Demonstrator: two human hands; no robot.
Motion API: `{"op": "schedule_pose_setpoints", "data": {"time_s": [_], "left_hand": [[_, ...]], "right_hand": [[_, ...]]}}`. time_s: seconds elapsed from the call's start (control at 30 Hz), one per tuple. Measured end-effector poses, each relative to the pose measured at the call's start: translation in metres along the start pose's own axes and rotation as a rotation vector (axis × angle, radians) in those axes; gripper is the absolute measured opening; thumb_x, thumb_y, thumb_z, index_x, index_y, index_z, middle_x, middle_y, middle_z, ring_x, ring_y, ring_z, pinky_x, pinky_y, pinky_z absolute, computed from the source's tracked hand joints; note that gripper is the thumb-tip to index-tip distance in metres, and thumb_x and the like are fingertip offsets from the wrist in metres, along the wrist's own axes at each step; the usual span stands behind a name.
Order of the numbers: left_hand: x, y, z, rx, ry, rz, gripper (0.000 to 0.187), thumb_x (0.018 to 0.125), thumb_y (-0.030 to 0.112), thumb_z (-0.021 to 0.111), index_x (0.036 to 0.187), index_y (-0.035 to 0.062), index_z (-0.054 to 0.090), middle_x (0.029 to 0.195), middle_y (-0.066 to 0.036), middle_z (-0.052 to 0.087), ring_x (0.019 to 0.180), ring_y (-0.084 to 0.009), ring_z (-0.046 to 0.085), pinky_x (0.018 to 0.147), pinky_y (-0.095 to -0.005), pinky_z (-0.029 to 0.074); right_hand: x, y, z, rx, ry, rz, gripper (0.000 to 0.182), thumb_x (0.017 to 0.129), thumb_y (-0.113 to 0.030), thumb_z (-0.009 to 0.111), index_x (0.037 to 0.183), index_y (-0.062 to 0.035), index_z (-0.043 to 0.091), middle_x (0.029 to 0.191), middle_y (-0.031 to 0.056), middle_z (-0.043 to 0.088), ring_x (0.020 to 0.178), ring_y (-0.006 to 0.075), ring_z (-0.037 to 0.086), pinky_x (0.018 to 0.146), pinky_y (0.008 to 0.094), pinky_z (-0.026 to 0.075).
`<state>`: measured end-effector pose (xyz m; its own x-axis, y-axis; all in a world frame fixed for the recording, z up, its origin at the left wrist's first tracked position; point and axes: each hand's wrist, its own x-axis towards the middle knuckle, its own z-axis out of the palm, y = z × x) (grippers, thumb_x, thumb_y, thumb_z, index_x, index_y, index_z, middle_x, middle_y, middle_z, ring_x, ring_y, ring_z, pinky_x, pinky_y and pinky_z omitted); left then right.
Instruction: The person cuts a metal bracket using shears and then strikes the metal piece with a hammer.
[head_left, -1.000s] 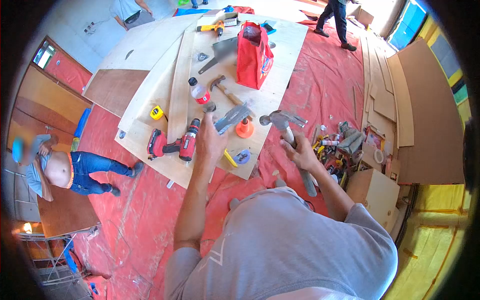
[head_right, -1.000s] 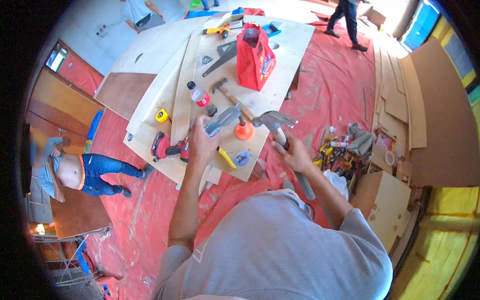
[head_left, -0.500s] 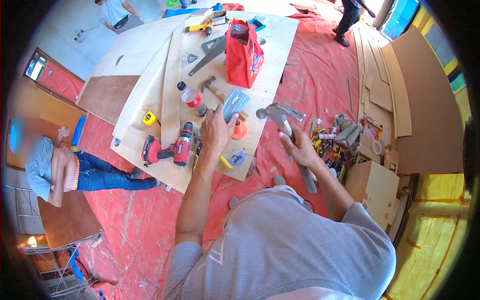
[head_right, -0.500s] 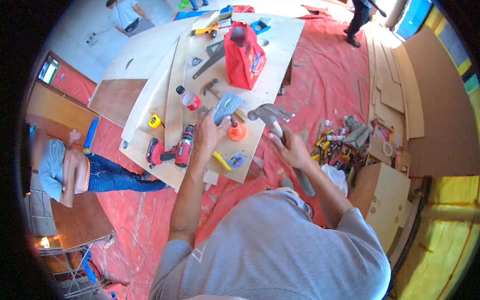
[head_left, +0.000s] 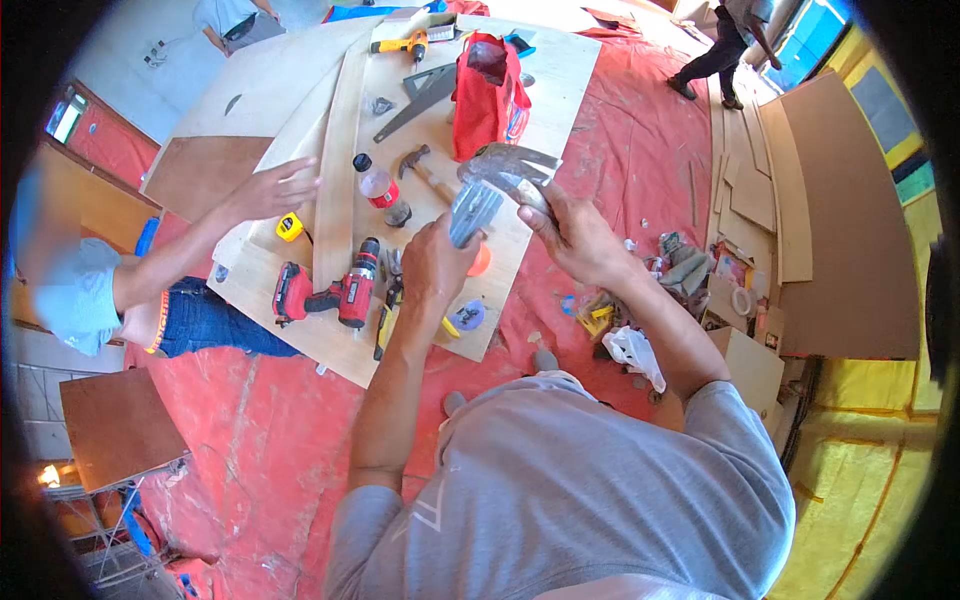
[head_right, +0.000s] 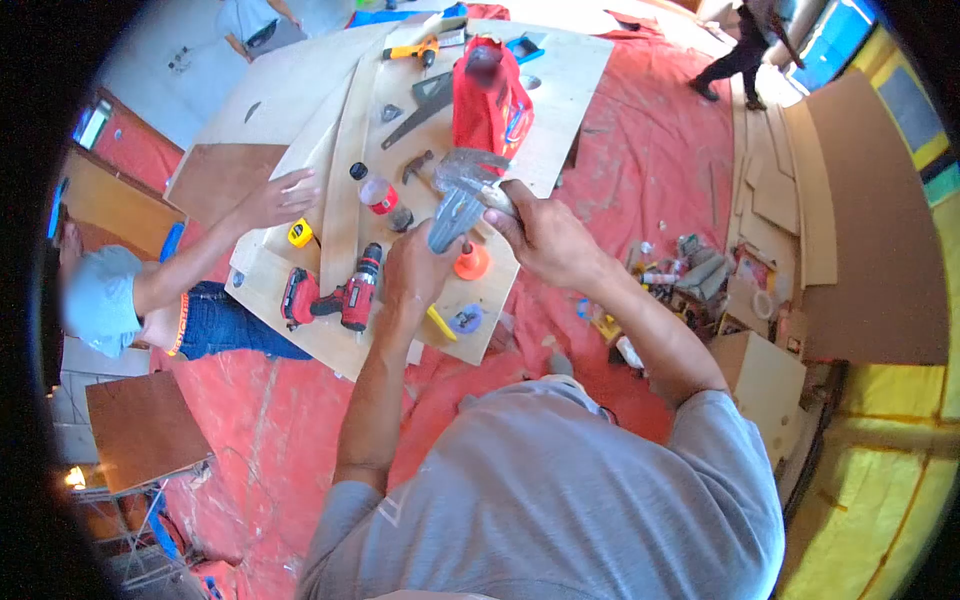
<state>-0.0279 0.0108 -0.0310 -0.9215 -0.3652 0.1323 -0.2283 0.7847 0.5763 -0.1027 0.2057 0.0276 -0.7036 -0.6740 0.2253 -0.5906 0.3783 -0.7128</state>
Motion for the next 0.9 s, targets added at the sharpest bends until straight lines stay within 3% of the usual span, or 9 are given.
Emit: {"op": "schedule_pose_setpoints", "data": {"time_s": [0.1, 0.2, 0.3, 0.4, 0.57, 0.67, 0.8, 0.9], "left_hand": [[0.002, -0.002, 0.001, -0.016, -0.015, 0.002, 0.037, 0.080, 0.035, 0.071, 0.098, 0.0034, 0.065, 0.087, -0.022, 0.067, 0.085, -0.0397, 0.065, 0.073, -0.0482, 0.051], [0.003, -0.001, -0.003, -0.081, -0.030, -0.017, 0.037, 0.079, 0.036, 0.071, 0.095, 0.0036, 0.066, 0.088, -0.022, 0.068, 0.084, -0.0397, 0.065, 0.073, -0.0482, 0.051], [0.003, -0.005, 0.002, -0.038, 0.004, -0.026, 0.037, 0.079, 0.037, 0.072, 0.095, 0.0043, 0.067, 0.086, -0.021, 0.068, 0.084, -0.0394, 0.066, 0.072, -0.0480, 0.051], [0.004, -0.001, 0.001, -0.039, 0.003, -0.069, 0.027, 0.079, 0.031, 0.071, 0.094, 0.0085, 0.070, 0.084, -0.017, 0.069, 0.081, -0.0344, 0.068, 0.070, -0.0434, 0.051], [0.008, -0.006, -0.004, -0.092, 0.010, -0.071, 0.026, 0.079, 0.030, 0.071, 0.094, 0.0093, 0.071, 0.085, -0.016, 0.070, 0.081, -0.0325, 0.068, 0.071, -0.0425, 0.051], [0.005, -0.009, -0.004, -0.083, -0.001, -0.101, 0.029, 0.078, 0.035, 0.071, 0.095, 0.0105, 0.070, 0.086, -0.016, 0.070, 0.083, -0.0350, 0.067, 0.072, -0.0452, 0.051], [0.004, -0.003, -0.009, -0.118, -0.032, -0.133, 0.032, 0.078, 0.037, 0.072, 0.095, 0.0098, 0.069, 0.086, -0.017, 0.070, 0.083, -0.0364, 0.067, 0.072, -0.0463, 0.052], [0.004, -0.008, -0.001, -0.131, -0.011, -0.150, 0.028, 0.076, 0.032, 0.072, 0.096, 0.0116, 0.071, 0.084, -0.015, 0.070, 0.081, -0.0316, 0.069, 0.070, -0.0419, 0.052]], "right_hand": [[0.006, 0.024, 0.019, -0.035, -0.051, -0.017, 0.030, 0.099, -0.027, 0.053, 0.097, 0.0027, 0.051, 0.071, 0.0233, 0.053, 0.065, 0.0343, 0.056, 0.062, 0.0443, 0.042], [0.008, 0.025, 0.019, -0.017, -0.069, -0.003, 0.030, 0.099, -0.027, 0.053, 0.100, 0.0028, 0.050, 0.072, 0.0240, 0.053, 0.064, 0.0367, 0.055, 0.061, 0.0442, 0.043], [0.007, -0.008, -0.003, -0.026, 0.057, -0.059, 0.030, 0.099, -0.027, 0.052, 0.104, 0.0028, 0.050, 0.072, 0.0236, 0.053, 0.063, 0.0353, 0.055, 0.060, 0.0434, 0.042], [0.015, -0.019, -0.014, 0.009, 0.046, -0.062, 0.030, 0.098, -0.025, 0.052, 0.114, -0.0004, 0.049, 0.073, 0.0275, 0.059, 0.071, 0.0458, 0.061, 0.061, 0.0526, 0.045], [0.026, 0.020, 0.004, -0.165, -0.163, 0.044, 0.031, 0.099, -0.029, 0.050, 0.108, 0.0010, 0.051, 0.072, 0.0257, 0.056, 0.070, 0.0443, 0.060, 0.061, 0.0476, 0.043], [0.026, 0.002, -0.003, -0.155, -0.050, 0.009, 0.035, 0.099, -0.035, 0.048, 0.111, -0.0021, 0.048, 0.073, 0.0286, 0.060, 0.075, 0.0472, 0.062, 0.063, 0.0546, 0.046], [0.030, -0.025, -0.014, -0.076, -0.012, -0.035, 0.035, 0.100, -0.034, 0.048, 0.116, -0.0025, 0.048, 0.074, 0.0283, 0.060, 0.075, 0.0468, 0.062, 0.064, 0.0535, 0.046], [0.029, -0.027, -0.013, -0.066, -0.041, -0.037, 0.035, 0.100, -0.032, 0.047, 0.117, -0.0024, 0.048, 0.075, 0.0285, 0.060, 0.075, 0.0473, 0.062, 0.064, 0.0531, 0.046]]}}
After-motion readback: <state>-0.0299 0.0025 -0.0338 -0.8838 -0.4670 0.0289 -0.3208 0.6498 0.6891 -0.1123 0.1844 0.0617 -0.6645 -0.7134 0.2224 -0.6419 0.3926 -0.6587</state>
